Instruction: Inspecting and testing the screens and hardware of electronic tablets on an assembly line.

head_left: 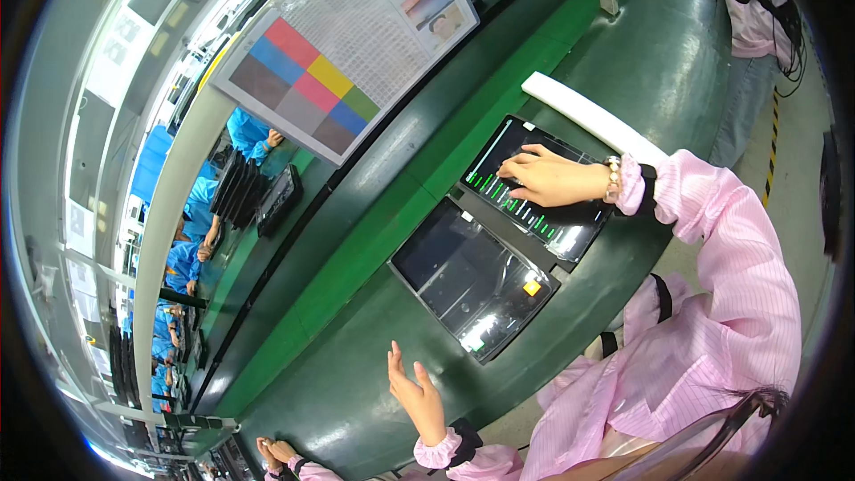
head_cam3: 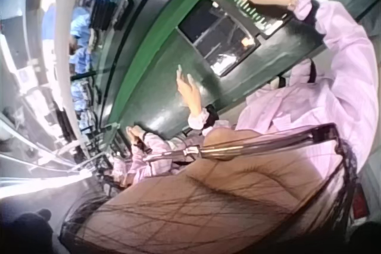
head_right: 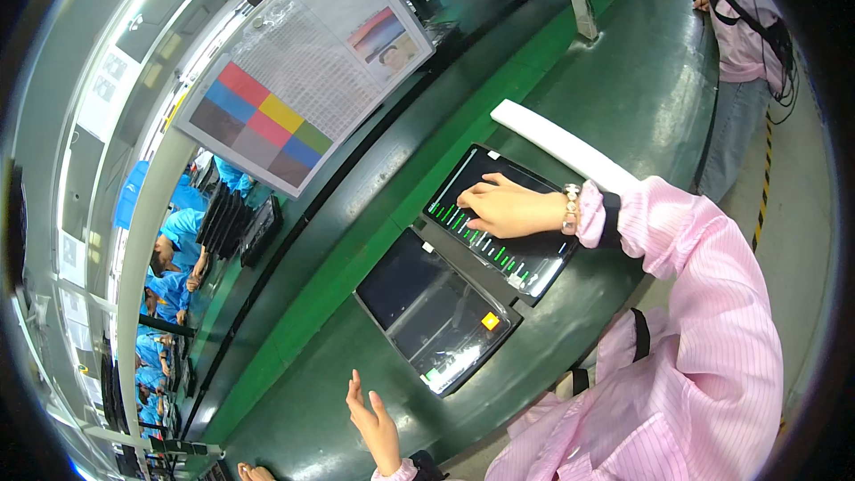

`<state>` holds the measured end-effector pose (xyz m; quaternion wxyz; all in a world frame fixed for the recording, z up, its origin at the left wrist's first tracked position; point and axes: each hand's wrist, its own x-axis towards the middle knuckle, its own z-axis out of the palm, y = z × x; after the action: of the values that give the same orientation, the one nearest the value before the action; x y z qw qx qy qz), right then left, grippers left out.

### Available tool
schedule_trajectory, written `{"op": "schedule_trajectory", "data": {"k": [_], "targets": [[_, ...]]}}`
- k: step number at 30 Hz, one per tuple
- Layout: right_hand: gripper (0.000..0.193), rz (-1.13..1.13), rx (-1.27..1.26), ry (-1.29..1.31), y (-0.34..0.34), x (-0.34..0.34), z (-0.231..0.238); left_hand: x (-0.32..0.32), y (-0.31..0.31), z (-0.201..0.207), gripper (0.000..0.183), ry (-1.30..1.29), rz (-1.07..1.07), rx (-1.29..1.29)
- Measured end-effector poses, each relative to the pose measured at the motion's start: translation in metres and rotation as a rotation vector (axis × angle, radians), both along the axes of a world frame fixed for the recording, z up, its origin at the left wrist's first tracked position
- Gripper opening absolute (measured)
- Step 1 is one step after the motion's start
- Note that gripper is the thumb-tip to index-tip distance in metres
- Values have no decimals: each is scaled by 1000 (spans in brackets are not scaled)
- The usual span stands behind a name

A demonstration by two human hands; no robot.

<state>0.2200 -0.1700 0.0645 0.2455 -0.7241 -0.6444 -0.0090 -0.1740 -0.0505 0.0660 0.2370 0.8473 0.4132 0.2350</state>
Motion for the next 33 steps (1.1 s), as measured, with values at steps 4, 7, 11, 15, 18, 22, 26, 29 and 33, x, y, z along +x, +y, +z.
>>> {"op": "schedule_trajectory", "data": {"k": [4, 7, 11, 15, 18, 22, 26, 29, 33], "targets": [[38, 70, -56, 39, -15, -35, 3, 15, 10, -30, 42, 104, -150, -39], [52, 139, 39, 8, -31, -78, -5, 20, 7, -44, 53, 156, -295, -158], [71, 136, 1, 74, -46, -120, -19, 31, 0, -58, 57, 108, -341, -207], [74, -19, 89, 256, -51, -142, -34, 46, -12, -73, 56, 0, -283, -329], [75, -41, 105, 244, -50, -148, -36, 57, -23, -62, 58, -103, -108, -413], [76, 18, 143, 334, -46, -149, -30, 55, -39, -13, 63, -698, -85, -952], [78, 0, 134, 382, -52, -143, -35, 66, -42, 9, 57, -859, -60, -1117], [78, 1, 122, 410, -56, -139, -35, 70, -30, -7, 49, -849, 13, -1132], [72, 88, 101, 439, -57, -131, -36, 65, -25, -26, 38, -954, 28, -1033]]}}
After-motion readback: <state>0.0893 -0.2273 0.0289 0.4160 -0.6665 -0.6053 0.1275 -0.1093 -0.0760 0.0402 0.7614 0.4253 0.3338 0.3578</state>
